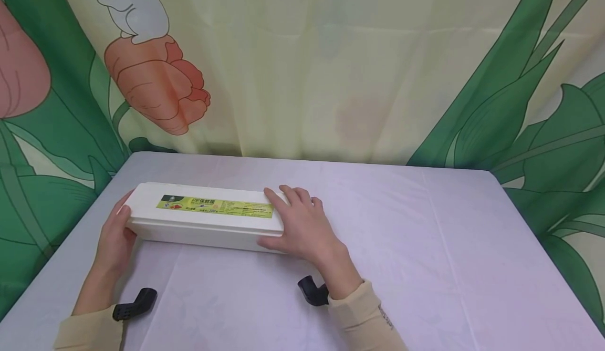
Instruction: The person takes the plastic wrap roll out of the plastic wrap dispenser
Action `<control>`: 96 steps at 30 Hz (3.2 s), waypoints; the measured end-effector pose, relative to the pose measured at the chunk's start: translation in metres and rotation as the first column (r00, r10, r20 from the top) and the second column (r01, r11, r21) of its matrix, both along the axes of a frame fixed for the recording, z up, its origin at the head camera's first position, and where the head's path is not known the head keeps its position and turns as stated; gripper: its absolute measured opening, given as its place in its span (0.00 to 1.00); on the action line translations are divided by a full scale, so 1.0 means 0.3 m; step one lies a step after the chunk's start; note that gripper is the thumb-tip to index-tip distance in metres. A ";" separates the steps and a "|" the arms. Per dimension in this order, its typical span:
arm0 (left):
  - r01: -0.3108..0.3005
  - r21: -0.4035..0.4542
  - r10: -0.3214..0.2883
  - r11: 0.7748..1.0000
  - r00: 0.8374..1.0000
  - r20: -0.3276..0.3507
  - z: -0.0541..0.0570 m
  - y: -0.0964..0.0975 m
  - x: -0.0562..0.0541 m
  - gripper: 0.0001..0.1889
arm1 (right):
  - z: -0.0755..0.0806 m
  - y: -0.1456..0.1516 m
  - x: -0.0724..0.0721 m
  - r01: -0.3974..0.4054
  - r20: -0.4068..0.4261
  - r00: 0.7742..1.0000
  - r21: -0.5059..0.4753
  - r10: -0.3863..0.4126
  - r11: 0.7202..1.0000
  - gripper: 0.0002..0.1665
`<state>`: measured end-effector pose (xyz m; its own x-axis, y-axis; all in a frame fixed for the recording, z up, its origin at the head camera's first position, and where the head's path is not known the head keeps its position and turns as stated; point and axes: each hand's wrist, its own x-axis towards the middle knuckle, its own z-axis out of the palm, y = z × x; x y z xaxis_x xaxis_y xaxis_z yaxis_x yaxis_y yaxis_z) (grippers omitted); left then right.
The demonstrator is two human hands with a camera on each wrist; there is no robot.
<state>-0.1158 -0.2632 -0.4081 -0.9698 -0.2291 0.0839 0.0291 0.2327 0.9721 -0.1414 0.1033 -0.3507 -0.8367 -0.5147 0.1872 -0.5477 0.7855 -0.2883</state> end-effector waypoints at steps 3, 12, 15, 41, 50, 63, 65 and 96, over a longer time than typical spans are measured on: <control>0.011 0.034 -0.011 0.999 1.000 -0.001 -0.005 -0.003 -0.002 0.31 | -0.002 0.001 -0.004 0.000 0.001 1.000 0.017 0.000 1.000 0.54; 0.026 0.097 -0.026 0.995 1.000 0.001 -0.008 0.005 0.000 0.32 | -0.004 0.005 -0.008 -0.005 -0.034 0.999 0.011 0.006 1.000 0.54; 0.037 0.125 -0.037 0.991 0.999 -0.001 -0.008 0.005 0.003 0.33 | -0.009 0.006 -0.008 -0.014 -0.053 0.999 -0.001 0.014 1.000 0.54; -0.060 -0.213 0.072 0.975 0.996 0.049 -0.010 0.000 0.003 0.34 | 0.031 0.088 -0.017 0.056 -0.038 0.997 -0.092 -0.060 0.994 0.55; -0.082 -0.263 0.090 0.961 0.996 0.018 -0.010 0.012 -0.002 0.34 | 0.028 0.110 -0.018 0.075 -0.028 0.997 -0.093 -0.078 0.993 0.55; -0.107 -0.316 0.102 0.943 0.994 -0.034 -0.006 0.027 -0.012 0.34 | 0.025 0.149 -0.017 0.100 -0.013 0.995 -0.103 -0.102 0.990 0.56; -0.105 -0.339 0.090 0.935 0.994 -0.059 -0.006 0.027 -0.013 0.33 | 0.023 0.156 -0.016 0.106 -0.007 0.994 -0.104 -0.107 0.989 0.56; -0.102 -0.474 0.029 0.875 0.987 -0.160 0.002 0.023 -0.021 0.32 | 0.001 0.264 0.009 0.160 -0.021 0.986 -0.131 -0.164 0.978 0.57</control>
